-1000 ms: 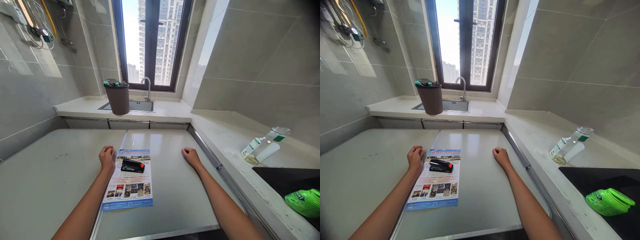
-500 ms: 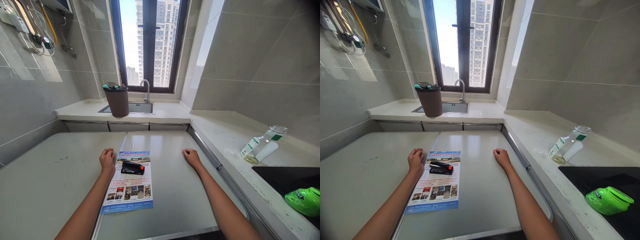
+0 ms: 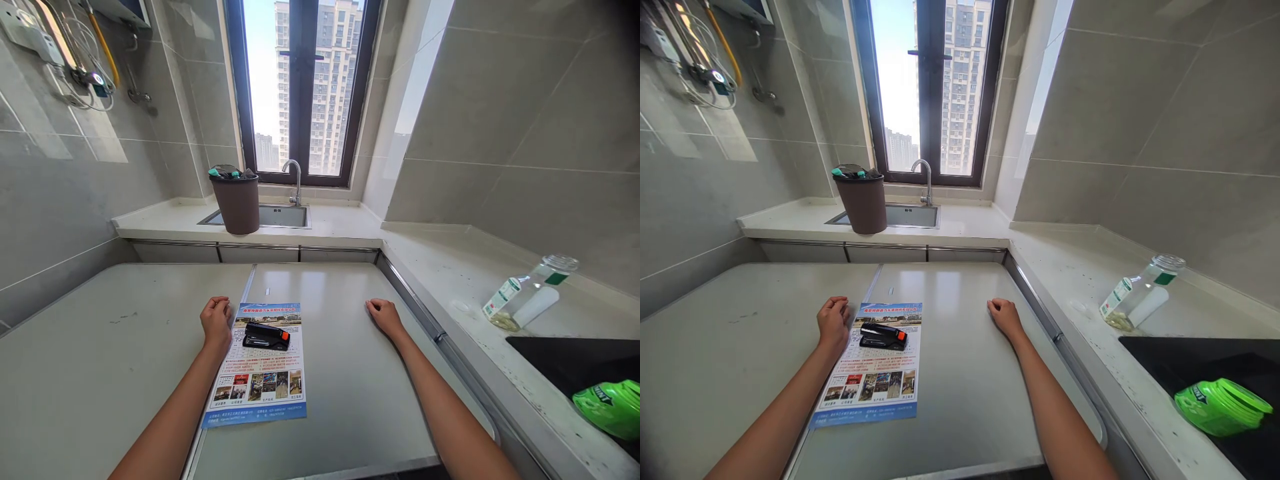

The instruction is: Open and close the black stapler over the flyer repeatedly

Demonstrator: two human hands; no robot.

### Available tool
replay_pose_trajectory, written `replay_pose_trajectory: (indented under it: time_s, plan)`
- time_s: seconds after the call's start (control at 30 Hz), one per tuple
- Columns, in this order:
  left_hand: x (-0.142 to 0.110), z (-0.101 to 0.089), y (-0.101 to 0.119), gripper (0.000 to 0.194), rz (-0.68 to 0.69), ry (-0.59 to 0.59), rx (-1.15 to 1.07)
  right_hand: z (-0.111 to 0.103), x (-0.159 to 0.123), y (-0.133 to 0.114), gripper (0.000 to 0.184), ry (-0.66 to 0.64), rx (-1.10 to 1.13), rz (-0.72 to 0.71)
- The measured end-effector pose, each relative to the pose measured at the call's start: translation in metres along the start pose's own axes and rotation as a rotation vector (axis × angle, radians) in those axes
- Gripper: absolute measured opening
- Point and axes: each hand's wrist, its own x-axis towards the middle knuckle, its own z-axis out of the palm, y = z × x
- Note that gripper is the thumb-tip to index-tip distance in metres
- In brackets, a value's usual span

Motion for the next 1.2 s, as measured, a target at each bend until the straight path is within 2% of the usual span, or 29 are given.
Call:
replay_pose_trajectory:
  time_s: [0.6, 0.83, 0.93, 1.0, 1.07, 1.17, 1.2]
  plan:
    - [0.002, -0.001, -0.004, 0.015, 0.027, -0.008, 0.031, 0.0, -0.002, -0.006, 0.041, -0.029, -0.026, -0.029]
    - [0.003, -0.001, -0.006, 0.015, 0.017, -0.008, 0.016, 0.001, -0.007, -0.021, 0.04, -0.075, -0.138, -0.114]
    - [0.003, -0.002, -0.008, 0.015, 0.019, -0.019, 0.004, 0.01, -0.012, -0.041, 0.04, -0.111, -0.086, -0.2]
    - [0.003, -0.002, -0.008, 0.014, 0.019, -0.02, 0.003, 0.022, -0.019, -0.063, 0.04, -0.158, -0.019, -0.247]
    - [0.003, -0.003, -0.008, 0.014, 0.02, -0.018, 0.006, 0.036, -0.029, -0.093, 0.038, -0.225, 0.058, -0.305]
    - [0.003, -0.002, -0.008, 0.014, 0.023, -0.016, 0.015, 0.061, -0.045, -0.148, 0.025, -0.308, 0.22, -0.402]
    - [0.002, -0.002, -0.008, 0.014, 0.024, -0.017, 0.02, 0.069, -0.049, -0.167, 0.026, -0.342, 0.279, -0.43]
